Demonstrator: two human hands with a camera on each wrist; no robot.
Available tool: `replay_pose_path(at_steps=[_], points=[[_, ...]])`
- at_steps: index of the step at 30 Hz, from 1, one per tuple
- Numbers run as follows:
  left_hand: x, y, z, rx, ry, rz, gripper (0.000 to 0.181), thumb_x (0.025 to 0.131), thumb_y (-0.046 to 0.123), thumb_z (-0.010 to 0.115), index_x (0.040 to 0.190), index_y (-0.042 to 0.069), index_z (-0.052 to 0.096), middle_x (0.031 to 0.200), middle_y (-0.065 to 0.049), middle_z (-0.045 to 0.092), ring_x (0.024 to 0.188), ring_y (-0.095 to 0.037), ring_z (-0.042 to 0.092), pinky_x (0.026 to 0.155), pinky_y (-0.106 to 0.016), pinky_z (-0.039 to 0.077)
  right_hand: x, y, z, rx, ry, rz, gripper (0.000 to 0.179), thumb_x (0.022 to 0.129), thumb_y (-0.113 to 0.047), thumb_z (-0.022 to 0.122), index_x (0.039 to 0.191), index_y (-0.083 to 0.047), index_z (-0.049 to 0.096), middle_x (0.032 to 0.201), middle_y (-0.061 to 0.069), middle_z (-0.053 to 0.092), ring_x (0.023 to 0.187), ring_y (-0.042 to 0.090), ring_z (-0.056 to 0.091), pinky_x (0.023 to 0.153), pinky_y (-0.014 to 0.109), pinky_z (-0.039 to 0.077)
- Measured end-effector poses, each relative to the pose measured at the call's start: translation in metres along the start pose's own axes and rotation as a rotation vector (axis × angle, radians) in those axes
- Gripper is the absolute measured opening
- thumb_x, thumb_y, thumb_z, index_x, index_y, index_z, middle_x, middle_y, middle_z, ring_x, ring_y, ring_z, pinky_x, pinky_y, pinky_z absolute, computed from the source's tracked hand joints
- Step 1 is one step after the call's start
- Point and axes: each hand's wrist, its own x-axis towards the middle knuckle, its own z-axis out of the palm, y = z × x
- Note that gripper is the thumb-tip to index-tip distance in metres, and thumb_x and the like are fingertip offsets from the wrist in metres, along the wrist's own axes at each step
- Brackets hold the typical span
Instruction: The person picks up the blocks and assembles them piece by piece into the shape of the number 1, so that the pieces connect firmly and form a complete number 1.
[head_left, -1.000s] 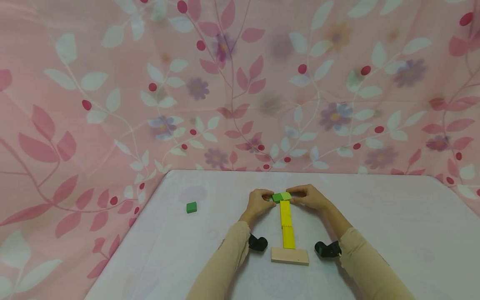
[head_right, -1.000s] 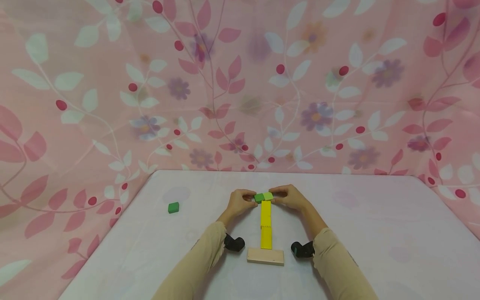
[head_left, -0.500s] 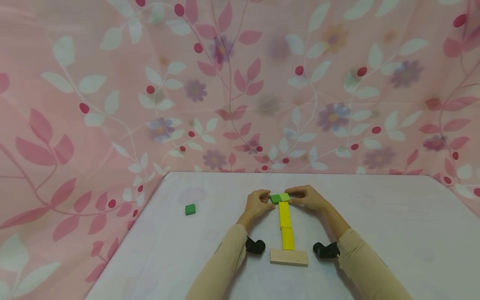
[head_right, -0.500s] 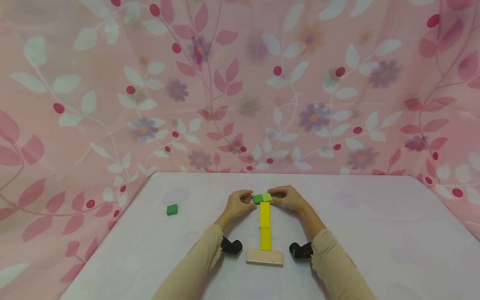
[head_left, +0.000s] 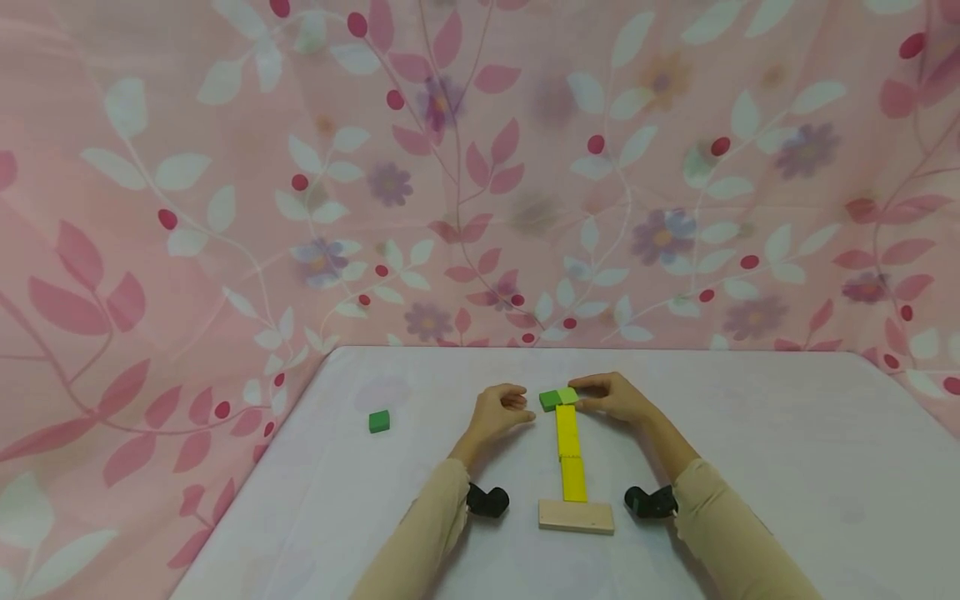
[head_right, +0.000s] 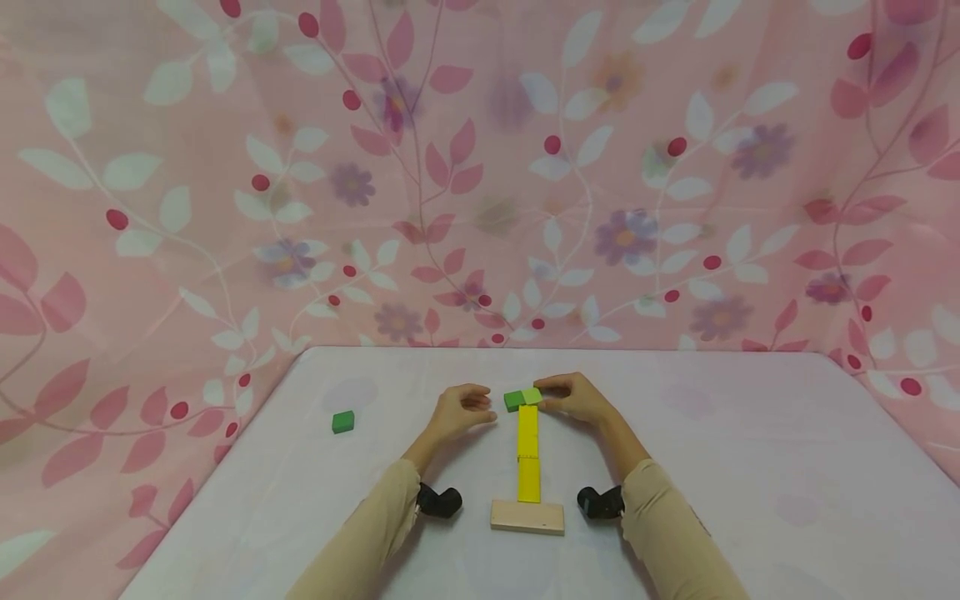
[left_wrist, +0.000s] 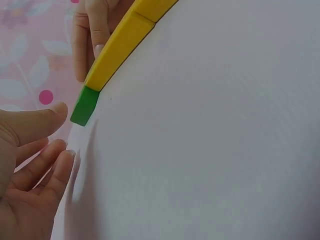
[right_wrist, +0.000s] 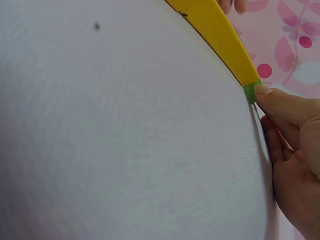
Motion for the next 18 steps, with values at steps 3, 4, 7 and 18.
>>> replay_pose_path(at_steps=[3,4,7,18], points=[[-0.008,0.009,-0.009,-0.044,0.001,0.012,0.039,0.069,0.003,0.073,0.103,-0.011,0.059,0.088,-0.023,0.062,0.077,-0.027,0.061,0.072,-0.028,0.051,-0.002,-0.005,0.000,0.003,0.002,-0.003,0.040,0.078,-0.015,0.067,0.115,0.000,0.058,0.116,0.013,0.057,0.111,0.030,0.047,0.097,0.048,0.031],[-0.011,0.014,-0.012,-0.051,0.000,0.020,0.039,0.069,0.002,0.073,0.102,-0.012,0.059,0.088,-0.024,0.062,0.078,-0.029,0.061,0.071,-0.028,0.051,-0.004,-0.009,0.000,-0.001,0.000,-0.010,0.040,0.079,-0.013,0.066,0.115,0.002,0.057,0.116,0.015,0.056,0.111,0.032,0.047,0.096,0.049,0.031],[-0.021,0.029,-0.023,-0.072,0.006,0.047,0.036,0.069,-0.003,0.070,0.101,-0.014,0.058,0.089,-0.030,0.060,0.080,-0.038,0.059,0.071,-0.032,0.051,-0.007,-0.018,0.000,0.006,-0.003,-0.022,0.039,0.079,-0.008,0.065,0.115,0.006,0.056,0.116,0.020,0.055,0.111,0.035,0.046,0.096,0.051,0.030],[-0.043,0.040,-0.052,-0.025,0.015,0.062,0.031,0.072,0.000,0.070,0.100,-0.009,0.060,0.091,-0.028,0.061,0.079,-0.035,0.059,0.071,-0.036,0.050,-0.001,0.001,0.001,0.000,0.011,0.004,0.040,0.078,-0.018,0.068,0.114,-0.004,0.059,0.116,0.010,0.058,0.111,0.028,0.047,0.097,0.048,0.032]])
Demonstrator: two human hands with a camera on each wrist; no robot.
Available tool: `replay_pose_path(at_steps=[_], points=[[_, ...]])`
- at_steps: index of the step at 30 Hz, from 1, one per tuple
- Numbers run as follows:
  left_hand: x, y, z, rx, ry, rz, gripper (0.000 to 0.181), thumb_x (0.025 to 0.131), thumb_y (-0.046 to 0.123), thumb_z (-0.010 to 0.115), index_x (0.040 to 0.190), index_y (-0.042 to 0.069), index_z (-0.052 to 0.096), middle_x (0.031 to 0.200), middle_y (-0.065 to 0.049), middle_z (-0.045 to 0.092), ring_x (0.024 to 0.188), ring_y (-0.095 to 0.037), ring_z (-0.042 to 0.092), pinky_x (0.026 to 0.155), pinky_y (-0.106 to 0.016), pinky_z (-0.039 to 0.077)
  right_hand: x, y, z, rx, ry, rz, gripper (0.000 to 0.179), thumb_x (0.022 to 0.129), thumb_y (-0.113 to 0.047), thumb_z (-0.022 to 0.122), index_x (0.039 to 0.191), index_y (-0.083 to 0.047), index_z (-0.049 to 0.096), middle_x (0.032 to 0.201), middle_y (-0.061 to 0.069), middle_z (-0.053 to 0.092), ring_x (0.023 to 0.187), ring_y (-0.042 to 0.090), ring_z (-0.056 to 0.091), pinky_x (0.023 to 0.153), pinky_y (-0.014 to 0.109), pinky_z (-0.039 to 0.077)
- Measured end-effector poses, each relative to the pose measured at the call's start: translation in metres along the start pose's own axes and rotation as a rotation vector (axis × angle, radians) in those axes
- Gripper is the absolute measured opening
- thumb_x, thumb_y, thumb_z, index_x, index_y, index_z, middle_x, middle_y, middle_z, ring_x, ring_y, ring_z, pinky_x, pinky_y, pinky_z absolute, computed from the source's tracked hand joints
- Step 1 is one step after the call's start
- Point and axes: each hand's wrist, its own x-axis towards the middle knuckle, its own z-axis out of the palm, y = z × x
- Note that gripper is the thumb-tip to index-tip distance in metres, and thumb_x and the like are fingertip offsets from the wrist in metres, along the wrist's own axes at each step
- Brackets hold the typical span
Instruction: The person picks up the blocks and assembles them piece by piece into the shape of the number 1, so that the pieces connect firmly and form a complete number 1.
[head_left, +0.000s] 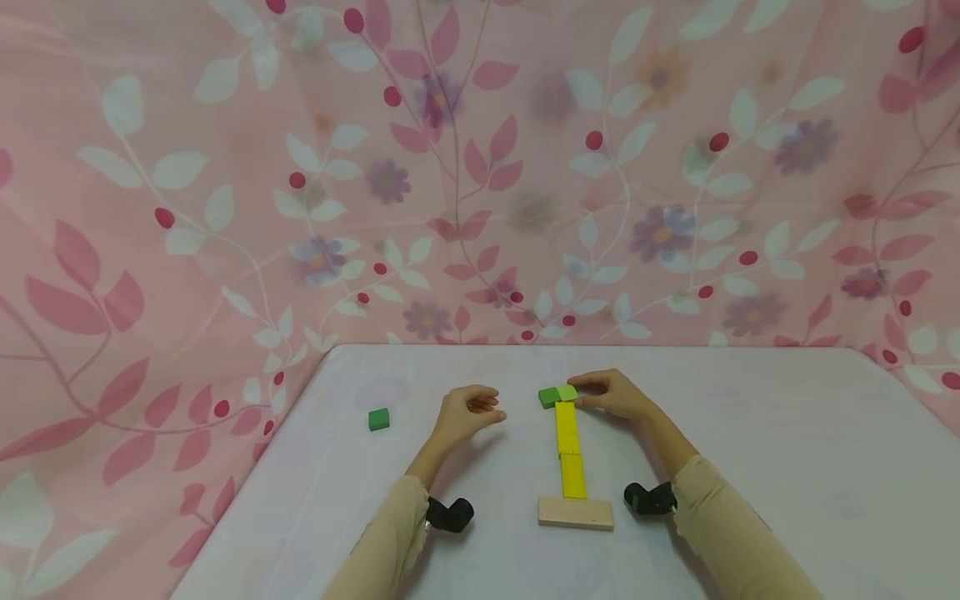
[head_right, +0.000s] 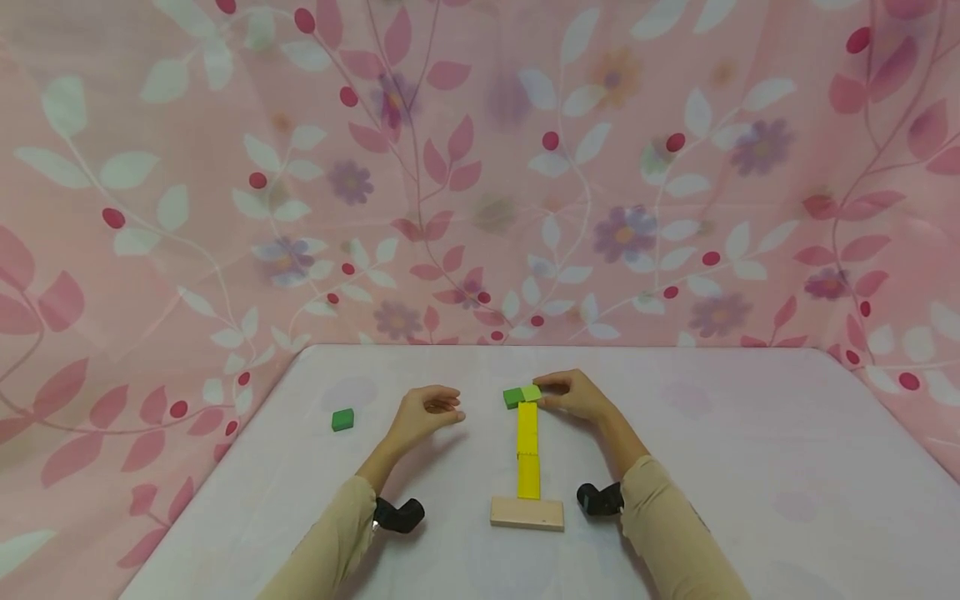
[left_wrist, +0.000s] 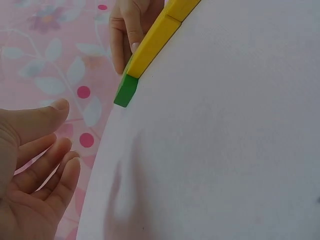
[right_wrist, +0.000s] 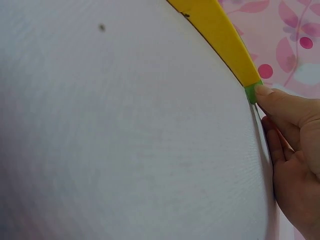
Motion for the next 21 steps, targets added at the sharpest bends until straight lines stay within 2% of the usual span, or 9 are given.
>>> replay_pose_path(at_steps=[7,15,21], points=[[-0.018,-0.003,-0.017,-0.006,0.011,-0.020,0.031,0.071,0.001,0.071,0.099,-0.007,0.061,0.090,-0.025,0.062,0.079,-0.032,0.059,0.070,-0.032,0.050,0.001,0.001,-0.001,-0.012,0.000,0.008,0.040,0.078,-0.018,0.068,0.114,-0.006,0.060,0.116,0.009,0.058,0.110,0.027,0.047,0.097,0.046,0.033],[-0.034,-0.004,-0.033,-0.014,0.025,-0.088,0.030,0.072,0.003,0.071,0.100,-0.004,0.062,0.090,-0.022,0.062,0.081,-0.029,0.059,0.073,-0.034,0.049,0.001,0.001,-0.001,0.008,0.010,-0.011,0.039,0.078,-0.017,0.068,0.113,-0.002,0.060,0.115,0.011,0.058,0.109,0.028,0.048,0.096,0.047,0.033],[-0.043,-0.005,-0.047,0.015,0.071,-0.108,0.028,0.071,0.000,0.071,0.097,-0.003,0.063,0.086,-0.016,0.063,0.078,-0.026,0.058,0.071,-0.031,0.049,0.001,0.001,-0.001,0.007,0.005,-0.020,0.039,0.078,-0.017,0.068,0.113,-0.001,0.060,0.114,0.013,0.058,0.108,0.029,0.048,0.096,0.048,0.033]])
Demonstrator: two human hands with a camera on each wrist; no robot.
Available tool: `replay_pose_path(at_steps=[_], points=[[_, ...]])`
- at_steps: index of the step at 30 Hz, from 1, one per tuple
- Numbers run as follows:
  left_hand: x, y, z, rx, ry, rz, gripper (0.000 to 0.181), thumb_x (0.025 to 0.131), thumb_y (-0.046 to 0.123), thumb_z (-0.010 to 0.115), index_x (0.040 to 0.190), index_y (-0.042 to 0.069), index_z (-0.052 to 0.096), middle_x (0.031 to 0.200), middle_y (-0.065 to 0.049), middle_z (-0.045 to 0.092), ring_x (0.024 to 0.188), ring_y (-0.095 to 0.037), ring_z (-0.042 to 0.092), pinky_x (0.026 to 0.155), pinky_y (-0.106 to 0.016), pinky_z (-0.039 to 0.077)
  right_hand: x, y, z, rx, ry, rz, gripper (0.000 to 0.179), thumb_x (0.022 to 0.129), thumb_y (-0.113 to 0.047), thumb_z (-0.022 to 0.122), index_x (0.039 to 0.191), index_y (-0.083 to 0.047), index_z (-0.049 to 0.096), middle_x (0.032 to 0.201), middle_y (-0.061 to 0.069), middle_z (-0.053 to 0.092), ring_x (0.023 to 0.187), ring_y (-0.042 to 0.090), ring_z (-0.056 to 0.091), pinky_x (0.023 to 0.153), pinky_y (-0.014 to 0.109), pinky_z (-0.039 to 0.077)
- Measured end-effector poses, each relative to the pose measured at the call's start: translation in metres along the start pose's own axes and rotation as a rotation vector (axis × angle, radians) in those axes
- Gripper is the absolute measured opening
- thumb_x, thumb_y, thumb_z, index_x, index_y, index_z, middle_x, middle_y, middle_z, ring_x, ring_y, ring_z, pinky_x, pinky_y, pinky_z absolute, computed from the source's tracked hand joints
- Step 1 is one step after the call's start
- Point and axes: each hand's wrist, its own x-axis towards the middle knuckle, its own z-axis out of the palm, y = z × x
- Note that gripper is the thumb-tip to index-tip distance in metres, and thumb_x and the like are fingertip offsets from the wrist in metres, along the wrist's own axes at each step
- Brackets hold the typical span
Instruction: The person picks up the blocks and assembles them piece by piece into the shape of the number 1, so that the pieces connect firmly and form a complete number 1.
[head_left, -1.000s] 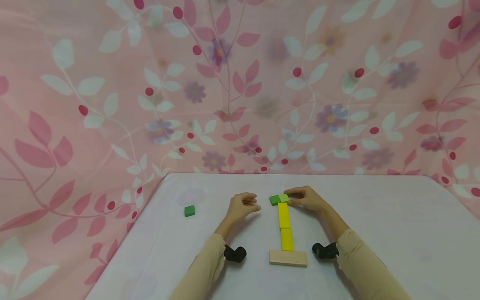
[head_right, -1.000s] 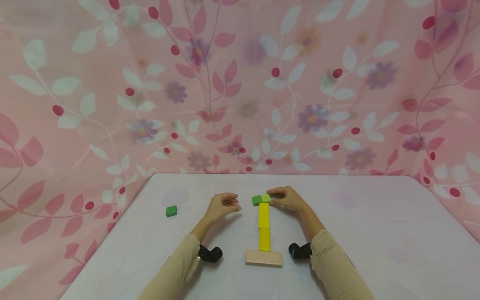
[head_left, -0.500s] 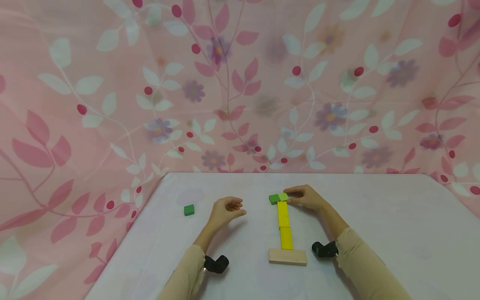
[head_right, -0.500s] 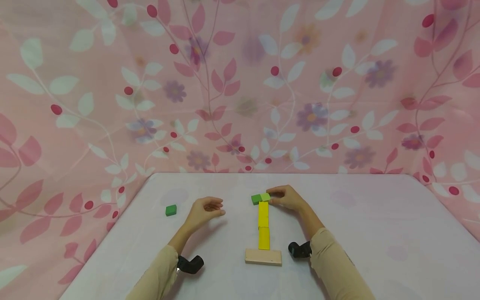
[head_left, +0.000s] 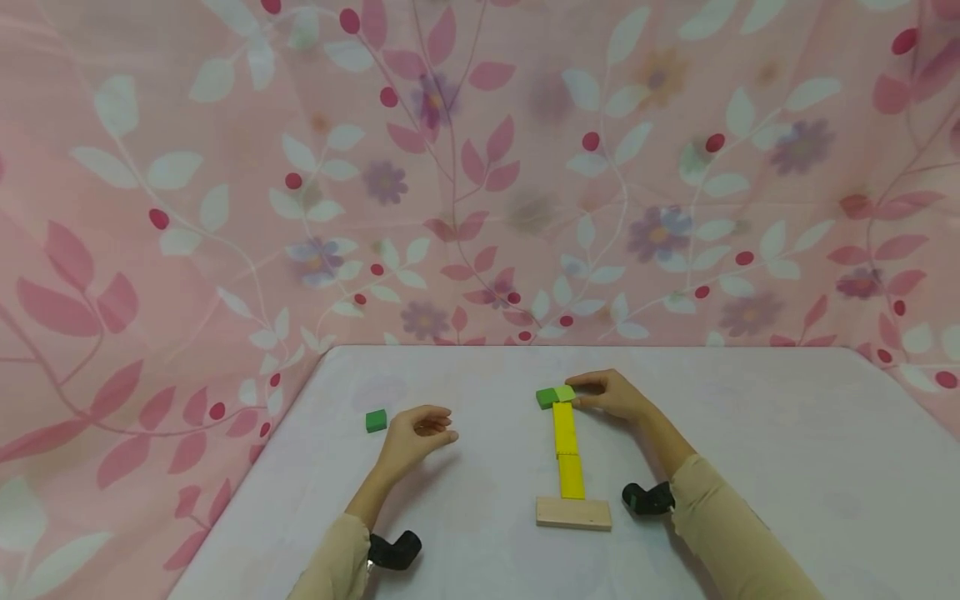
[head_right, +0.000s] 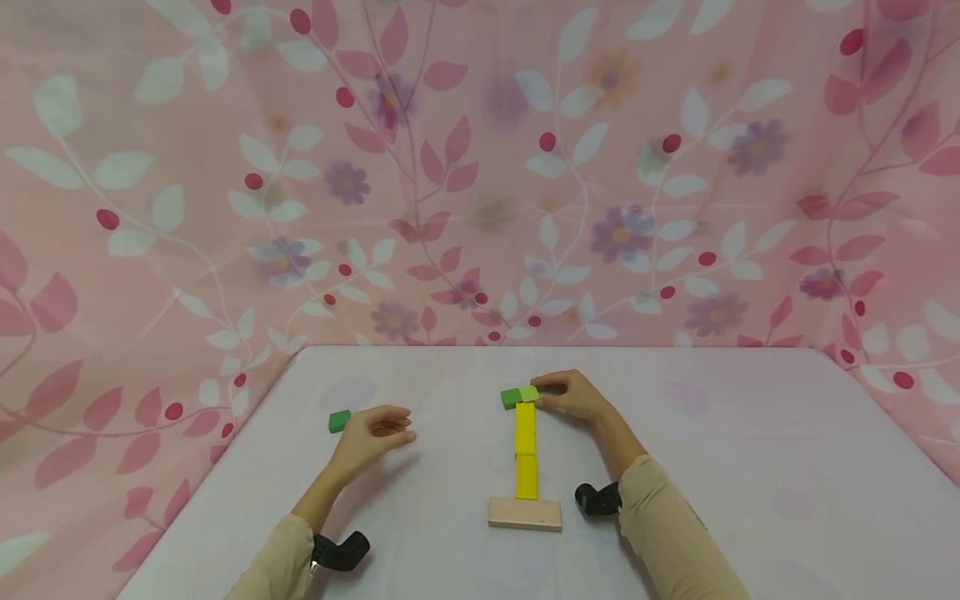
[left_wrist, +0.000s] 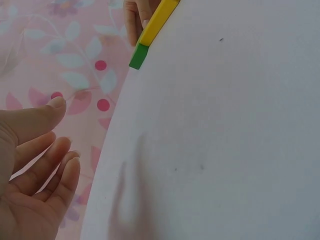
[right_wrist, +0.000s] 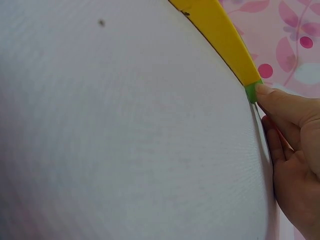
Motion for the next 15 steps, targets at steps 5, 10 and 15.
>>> replay_pose_path(at_steps=[5,10,15], points=[[-0.006,-0.002,-0.014,0.006,0.039,-0.021,0.027,0.071,0.000,0.071,0.097,-0.004,0.063,0.086,-0.015,0.063,0.080,-0.027,0.058,0.072,-0.030,0.049,0.000,-0.001,0.000,0.003,0.001,0.019,0.039,0.078,-0.016,0.068,0.113,-0.001,0.060,0.115,0.013,0.058,0.109,0.029,0.048,0.096,0.048,0.032],[-0.012,-0.004,-0.029,0.037,0.108,-0.003,0.029,0.071,-0.001,0.071,0.097,-0.006,0.062,0.087,-0.016,0.062,0.081,-0.030,0.058,0.071,-0.029,0.050,-0.001,-0.004,0.001,0.006,0.000,0.047,0.039,0.078,-0.016,0.067,0.113,-0.003,0.060,0.116,0.010,0.058,0.109,0.028,0.047,0.097,0.047,0.032],[-0.013,-0.021,-0.045,0.071,0.205,0.009,0.029,0.069,0.001,0.073,0.096,-0.004,0.063,0.086,-0.016,0.063,0.079,-0.031,0.058,0.068,-0.028,0.050,-0.001,-0.003,0.001,0.000,0.005,0.050,0.038,0.078,-0.016,0.068,0.113,-0.004,0.060,0.116,0.011,0.057,0.109,0.028,0.047,0.097,0.046,0.032]])
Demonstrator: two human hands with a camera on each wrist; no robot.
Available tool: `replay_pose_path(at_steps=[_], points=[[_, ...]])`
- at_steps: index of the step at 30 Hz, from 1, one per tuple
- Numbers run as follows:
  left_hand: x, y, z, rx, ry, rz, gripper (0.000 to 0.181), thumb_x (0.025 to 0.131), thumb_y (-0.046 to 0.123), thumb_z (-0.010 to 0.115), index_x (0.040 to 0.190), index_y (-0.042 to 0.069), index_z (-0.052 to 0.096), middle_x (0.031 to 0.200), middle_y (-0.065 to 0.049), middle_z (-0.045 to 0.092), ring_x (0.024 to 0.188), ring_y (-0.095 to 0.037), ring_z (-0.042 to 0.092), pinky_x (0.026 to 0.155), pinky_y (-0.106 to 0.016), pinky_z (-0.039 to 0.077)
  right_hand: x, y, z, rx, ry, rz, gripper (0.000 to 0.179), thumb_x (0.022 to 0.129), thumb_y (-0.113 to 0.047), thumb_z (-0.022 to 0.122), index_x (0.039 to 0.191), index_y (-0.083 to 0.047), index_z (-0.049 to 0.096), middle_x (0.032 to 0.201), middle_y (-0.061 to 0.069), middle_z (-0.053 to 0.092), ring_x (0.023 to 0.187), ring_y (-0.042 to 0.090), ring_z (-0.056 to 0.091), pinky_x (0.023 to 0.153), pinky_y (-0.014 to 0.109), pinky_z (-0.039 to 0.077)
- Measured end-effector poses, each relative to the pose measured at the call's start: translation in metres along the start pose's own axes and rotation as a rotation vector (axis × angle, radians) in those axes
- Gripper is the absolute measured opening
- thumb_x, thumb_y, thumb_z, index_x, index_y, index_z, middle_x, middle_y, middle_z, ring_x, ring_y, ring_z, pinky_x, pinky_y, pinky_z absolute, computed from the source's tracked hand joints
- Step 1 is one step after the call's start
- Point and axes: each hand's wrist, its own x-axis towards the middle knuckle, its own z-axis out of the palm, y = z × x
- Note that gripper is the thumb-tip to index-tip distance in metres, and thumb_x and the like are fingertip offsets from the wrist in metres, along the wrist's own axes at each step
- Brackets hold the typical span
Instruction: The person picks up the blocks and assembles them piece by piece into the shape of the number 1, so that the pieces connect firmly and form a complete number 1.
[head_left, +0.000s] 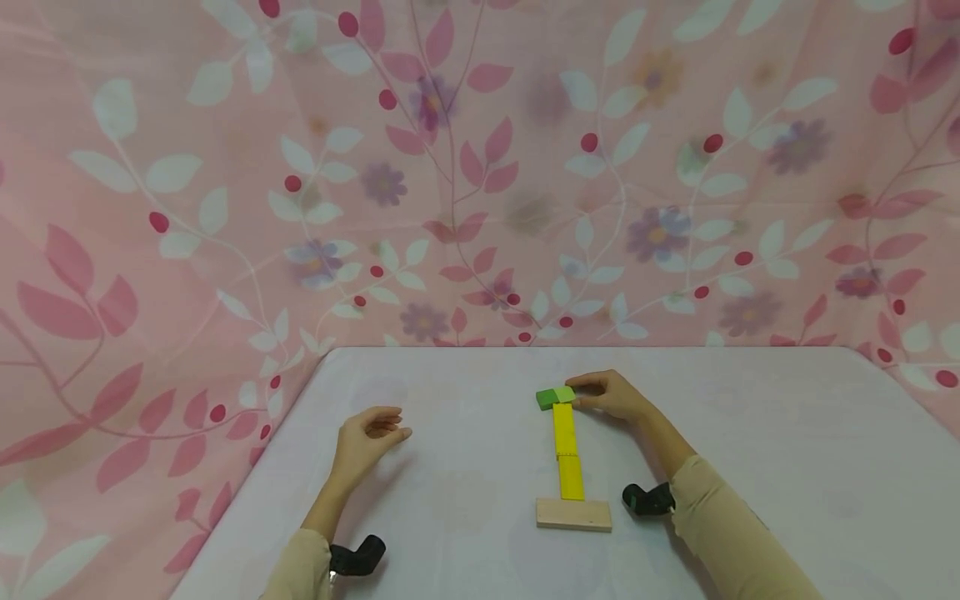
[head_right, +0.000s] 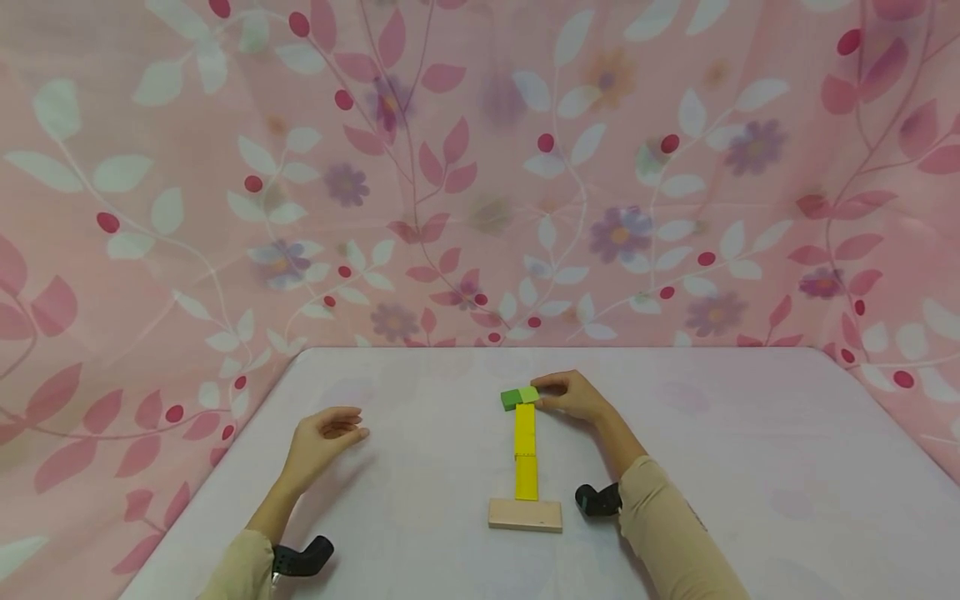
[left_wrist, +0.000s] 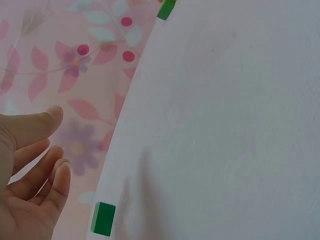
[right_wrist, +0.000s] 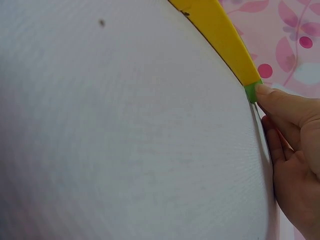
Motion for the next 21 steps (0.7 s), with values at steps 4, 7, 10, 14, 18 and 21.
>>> replay_pose_path(at_steps=[4,7,10,14,18,21], points=[[0.003,-0.023,-0.010,0.068,0.077,-0.039,0.031,0.069,0.010,0.075,0.096,0.000,0.065,0.087,-0.016,0.063,0.079,-0.026,0.057,0.067,-0.022,0.048,-0.002,-0.005,0.001,0.008,-0.004,-0.020,0.039,0.078,-0.012,0.066,0.114,0.001,0.058,0.116,0.016,0.056,0.110,0.032,0.047,0.097,0.048,0.031],[0.004,-0.034,-0.017,0.110,0.127,-0.061,0.033,0.068,0.013,0.076,0.097,0.001,0.065,0.090,-0.017,0.063,0.083,-0.027,0.056,0.068,-0.022,0.047,-0.007,-0.018,0.000,0.027,-0.013,-0.021,0.039,0.079,-0.007,0.064,0.114,0.006,0.055,0.117,0.021,0.054,0.110,0.036,0.045,0.096,0.050,0.031],[0.005,-0.040,-0.022,0.129,0.158,-0.069,0.034,0.067,0.011,0.077,0.097,0.001,0.065,0.093,-0.017,0.064,0.086,-0.030,0.056,0.070,-0.024,0.048,-0.011,-0.029,0.000,0.043,-0.016,-0.013,0.038,0.079,-0.003,0.063,0.114,0.009,0.054,0.117,0.024,0.053,0.110,0.038,0.044,0.096,0.051,0.030],[0.007,-0.046,-0.028,0.162,0.166,-0.087,0.038,0.067,0.009,0.076,0.101,-0.001,0.064,0.097,-0.018,0.063,0.088,-0.030,0.055,0.071,-0.026,0.047,-0.006,-0.014,0.000,0.020,-0.010,-0.016,0.038,0.079,-0.011,0.065,0.114,0.002,0.057,0.117,0.017,0.056,0.109,0.032,0.047,0.096,0.048,0.032],[0.011,-0.050,-0.031,0.216,0.135,-0.144,0.044,0.068,0.011,0.075,0.107,-0.003,0.061,0.106,-0.020,0.059,0.092,-0.031,0.054,0.075,-0.034,0.046,-0.005,-0.008,0.000,-0.005,-0.002,-0.039,0.038,0.079,-0.013,0.066,0.114,0.001,0.058,0.115,0.015,0.057,0.108,0.031,0.048,0.094,0.048,0.034],[0.015,-0.054,-0.031,0.243,0.101,-0.184,0.047,0.069,0.013,0.075,0.110,-0.003,0.059,0.111,-0.023,0.056,0.094,-0.033,0.055,0.076,-0.039,0.046,-0.009,-0.023,0.000,-0.001,-0.002,-0.057,0.037,0.079,-0.006,0.064,0.113,0.007,0.056,0.115,0.021,0.055,0.107,0.035,0.047,0.094,0.050,0.034]])
